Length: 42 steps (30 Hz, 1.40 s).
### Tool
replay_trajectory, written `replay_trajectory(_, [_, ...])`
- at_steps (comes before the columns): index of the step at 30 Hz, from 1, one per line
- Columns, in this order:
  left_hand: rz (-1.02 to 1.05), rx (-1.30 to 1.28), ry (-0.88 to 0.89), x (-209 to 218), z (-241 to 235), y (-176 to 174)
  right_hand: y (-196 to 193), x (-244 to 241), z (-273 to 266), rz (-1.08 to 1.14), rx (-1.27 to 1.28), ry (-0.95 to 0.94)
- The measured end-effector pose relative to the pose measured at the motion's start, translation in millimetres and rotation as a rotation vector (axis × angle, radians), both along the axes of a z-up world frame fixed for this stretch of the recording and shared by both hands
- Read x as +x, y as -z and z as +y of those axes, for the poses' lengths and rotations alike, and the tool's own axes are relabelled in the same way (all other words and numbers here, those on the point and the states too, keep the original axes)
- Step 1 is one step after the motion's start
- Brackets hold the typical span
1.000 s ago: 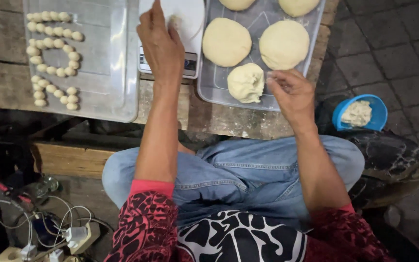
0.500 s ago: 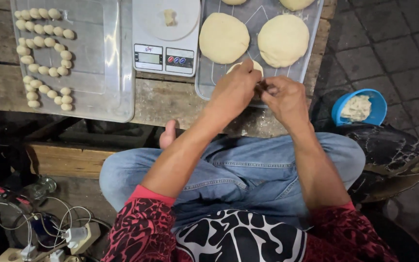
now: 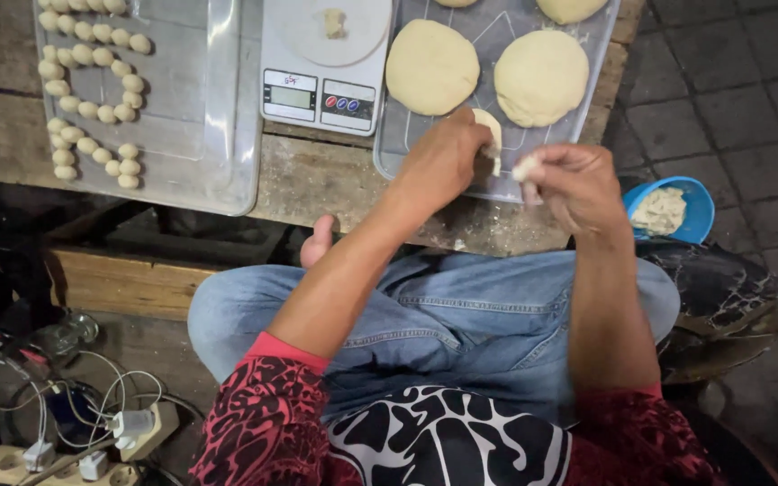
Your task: The person sits on the floor and repeatedly takes small pieces of dough, rolls them into balls, and places them on a tray. They also weigh portions of dough on a digital scale before shaping them.
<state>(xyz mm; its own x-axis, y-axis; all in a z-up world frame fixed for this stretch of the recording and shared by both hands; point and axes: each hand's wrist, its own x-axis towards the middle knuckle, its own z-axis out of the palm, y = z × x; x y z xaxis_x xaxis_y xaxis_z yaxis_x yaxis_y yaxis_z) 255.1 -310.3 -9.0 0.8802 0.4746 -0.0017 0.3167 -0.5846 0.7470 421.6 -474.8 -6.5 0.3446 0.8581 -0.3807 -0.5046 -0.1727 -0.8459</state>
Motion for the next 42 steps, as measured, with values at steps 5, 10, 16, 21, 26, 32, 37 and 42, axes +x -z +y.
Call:
replay_trajectory(5, [-0.11, -0.165, -0.075, 1.1, 3.9, -59.1, 26.8, 5.8, 5.5, -0.028, 0.062, 0.093])
replay_trajectory(10, [-0.25, -0.114, -0.181, 5.2, 7.9, -39.5, 5.5, -3.9, 11.1, -0.151, 0.154, -0.056])
replay_trajectory(16, [-0.253, -0.362, -0.384, 0.8, 41.1, -29.8, -26.7, -27.3, 30.9, -0.499, 0.087, 0.067])
replay_trajectory(21, [-0.426, -0.143, -0.718, -32.2, 101.3, -16.8, -15.5, -22.1, 26.4, -0.518, 0.054, 0.189])
replay_trajectory(26, [-0.267, 0.025, -0.871, -55.9, 124.5, 0.4, -17.9, -31.6, 30.1, -0.59, 0.09, 0.124])
replay_trajectory(32, [-0.009, 0.156, -0.903, -50.3, 124.1, 9.0, -1.0, -32.8, 26.2, -0.607, 0.164, 0.106])
replay_trajectory(37, [-0.231, 0.033, -0.716, -30.0, 100.4, -11.9, -1.3, -35.6, 31.6, -0.615, 0.166, 0.163])
replay_trajectory(42, [-0.205, -0.424, -0.374, 7.7, 37.2, -59.9, 9.0, -30.4, 29.1, -0.668, 0.189, 0.235])
